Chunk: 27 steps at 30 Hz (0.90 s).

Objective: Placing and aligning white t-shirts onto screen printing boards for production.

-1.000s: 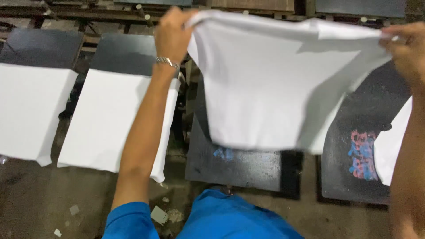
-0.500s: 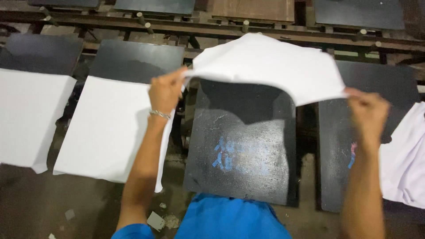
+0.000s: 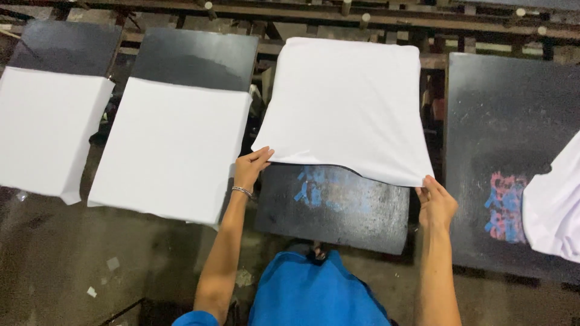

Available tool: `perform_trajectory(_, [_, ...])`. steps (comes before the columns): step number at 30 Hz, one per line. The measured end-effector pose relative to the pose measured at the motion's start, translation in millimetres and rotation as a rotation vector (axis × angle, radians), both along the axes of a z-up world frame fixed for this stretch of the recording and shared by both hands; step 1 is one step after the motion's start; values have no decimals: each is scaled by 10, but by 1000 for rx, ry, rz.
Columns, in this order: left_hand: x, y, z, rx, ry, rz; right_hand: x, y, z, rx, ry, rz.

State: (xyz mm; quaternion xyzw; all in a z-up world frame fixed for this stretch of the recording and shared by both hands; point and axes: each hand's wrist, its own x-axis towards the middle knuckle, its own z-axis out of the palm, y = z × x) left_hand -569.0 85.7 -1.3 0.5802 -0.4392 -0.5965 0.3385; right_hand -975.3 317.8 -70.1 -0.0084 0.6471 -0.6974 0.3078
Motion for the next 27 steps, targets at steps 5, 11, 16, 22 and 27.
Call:
perform_trajectory(5, [238, 284, -377, 5, 12, 66, 148, 406, -138, 47, 22, 15])
perform_trajectory(11, [417, 786, 0, 46, 19, 76, 381, 851, -9, 73, 21, 12])
perform_trajectory(16, [733, 996, -571, 39, 12, 91, 534, 1159, 6, 106, 21, 3])
perform_trajectory(22, [868, 1384, -401, 44, 12, 108, 738, 1427, 118, 135, 2, -5])
perform_trajectory(27, [1015, 1524, -590, 42, 15, 118, 858, 1591, 183, 139, -13, -34])
